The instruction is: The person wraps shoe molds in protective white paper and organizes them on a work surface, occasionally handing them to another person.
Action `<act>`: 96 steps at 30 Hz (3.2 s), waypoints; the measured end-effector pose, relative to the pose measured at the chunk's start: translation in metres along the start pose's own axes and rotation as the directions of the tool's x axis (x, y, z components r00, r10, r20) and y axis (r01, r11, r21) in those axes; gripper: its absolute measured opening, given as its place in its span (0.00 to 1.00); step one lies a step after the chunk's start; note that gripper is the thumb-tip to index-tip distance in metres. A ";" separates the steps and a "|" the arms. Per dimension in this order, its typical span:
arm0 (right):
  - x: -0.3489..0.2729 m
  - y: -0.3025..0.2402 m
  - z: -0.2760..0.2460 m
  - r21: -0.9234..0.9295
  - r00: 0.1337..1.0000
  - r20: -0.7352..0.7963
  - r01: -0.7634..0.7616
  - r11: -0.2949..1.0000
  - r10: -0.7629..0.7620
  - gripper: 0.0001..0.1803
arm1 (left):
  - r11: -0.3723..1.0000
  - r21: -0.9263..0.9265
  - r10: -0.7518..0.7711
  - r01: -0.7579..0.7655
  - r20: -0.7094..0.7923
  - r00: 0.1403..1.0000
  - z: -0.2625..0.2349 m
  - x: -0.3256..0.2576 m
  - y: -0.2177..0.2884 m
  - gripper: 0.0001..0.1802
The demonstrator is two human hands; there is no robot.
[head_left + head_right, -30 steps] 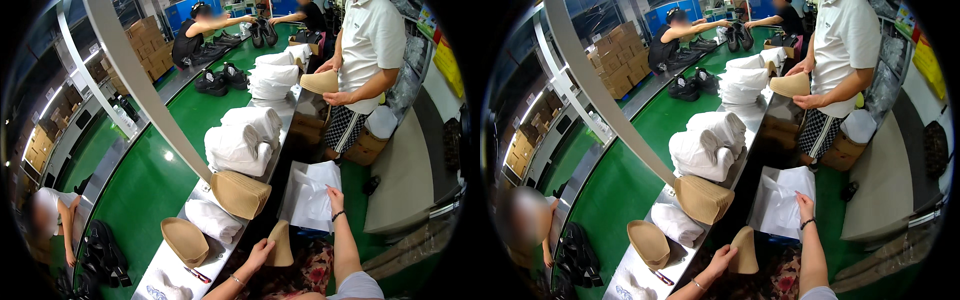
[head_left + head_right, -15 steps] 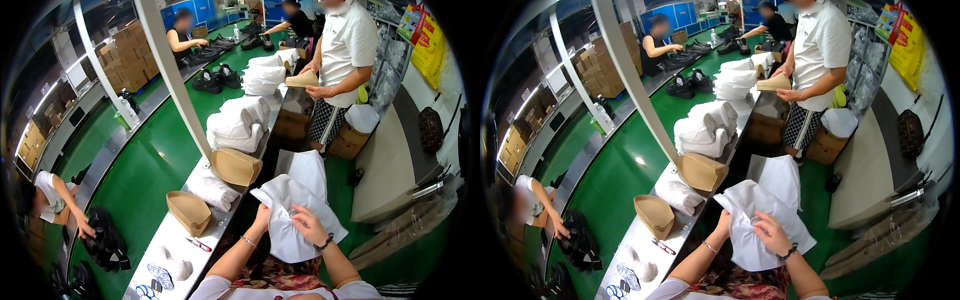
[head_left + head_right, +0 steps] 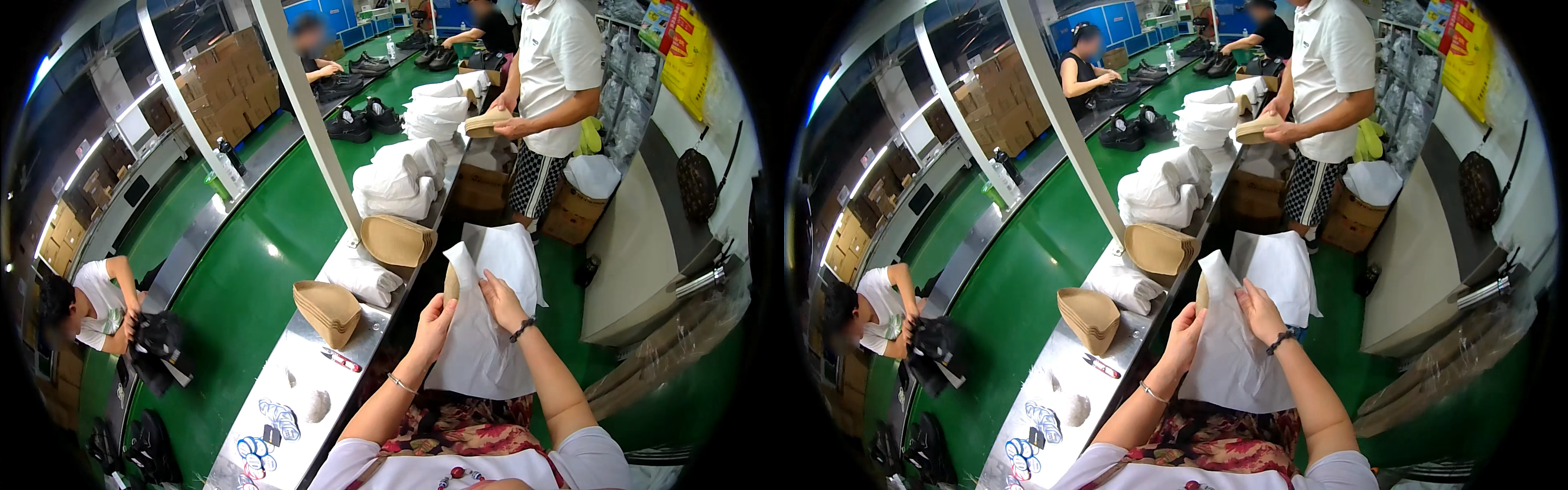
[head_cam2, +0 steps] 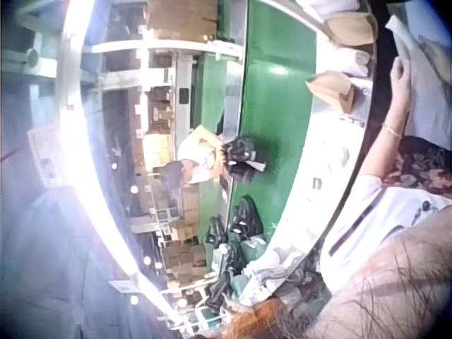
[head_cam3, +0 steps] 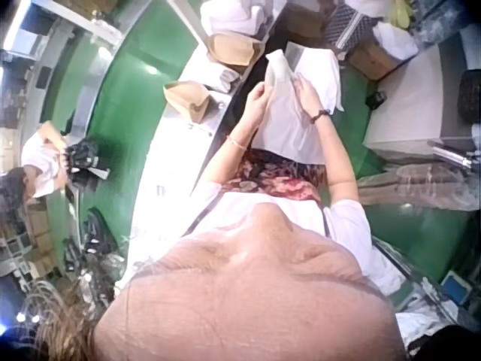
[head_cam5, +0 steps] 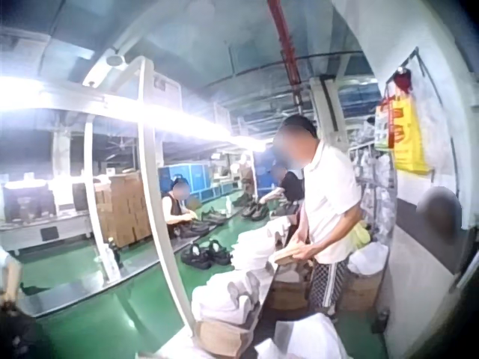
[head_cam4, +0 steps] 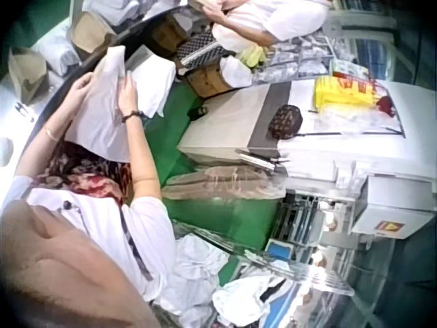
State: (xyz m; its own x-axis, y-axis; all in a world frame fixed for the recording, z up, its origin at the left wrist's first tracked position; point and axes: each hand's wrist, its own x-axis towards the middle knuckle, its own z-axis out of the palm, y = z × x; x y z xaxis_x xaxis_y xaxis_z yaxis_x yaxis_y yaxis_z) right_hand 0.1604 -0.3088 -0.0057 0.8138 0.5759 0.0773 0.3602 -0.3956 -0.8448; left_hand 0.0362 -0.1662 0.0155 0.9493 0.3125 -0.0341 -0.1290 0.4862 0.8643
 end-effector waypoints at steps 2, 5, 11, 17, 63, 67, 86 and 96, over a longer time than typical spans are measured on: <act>-0.006 -0.040 0.009 -0.220 0.945 -0.178 0.233 0.947 -0.274 0.26 | 1.000 -0.007 0.024 -0.024 0.013 1.000 -0.015 -0.003 -0.006 0.09; -0.010 -0.080 0.006 -0.209 0.931 -0.101 0.325 0.922 -0.351 0.26 | 0.999 -0.038 0.013 -0.013 0.003 1.000 -0.011 -0.007 0.001 0.12; -0.012 -0.096 0.008 -0.061 0.899 0.197 0.409 0.911 -0.390 0.40 | 0.982 -0.164 -0.103 0.095 -0.038 0.994 -0.013 -0.028 0.032 0.15; 0.004 -0.117 0.021 -0.070 0.893 0.370 0.301 0.951 -0.256 0.45 | 0.961 -0.189 -0.221 0.203 -0.083 0.972 -0.018 -0.041 0.074 0.19; 0.418 -0.151 -0.181 -0.209 0.344 -0.919 -0.007 0.978 -0.194 0.38 | 0.964 -0.226 -0.190 0.138 -0.225 0.956 -0.066 -0.023 0.060 0.22; 0.411 -0.174 -0.183 -0.206 0.650 -0.751 -0.067 0.976 -0.114 0.40 | 0.967 -0.220 -0.186 0.131 -0.252 0.949 -0.060 -0.020 0.069 0.22; 0.429 -0.051 -0.200 -0.177 0.744 -0.661 -0.030 0.984 -0.097 0.40 | 0.958 -0.217 -0.240 0.186 -0.259 0.936 -0.061 -0.009 0.060 0.23; 0.432 -0.078 -0.197 -0.218 0.675 -0.738 -0.249 0.944 0.008 0.51 | 0.965 -0.188 -0.229 0.182 -0.276 0.933 -0.066 -0.007 0.052 0.26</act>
State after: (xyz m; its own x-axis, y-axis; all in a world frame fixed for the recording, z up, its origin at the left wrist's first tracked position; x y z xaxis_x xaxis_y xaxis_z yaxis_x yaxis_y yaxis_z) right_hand 0.5736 -0.1699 0.1980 0.8886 -0.1418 0.4362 0.2366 -0.6730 -0.7008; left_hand 0.0036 -0.0893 0.0274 0.8363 0.4058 -0.3687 -0.0059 0.6791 0.7340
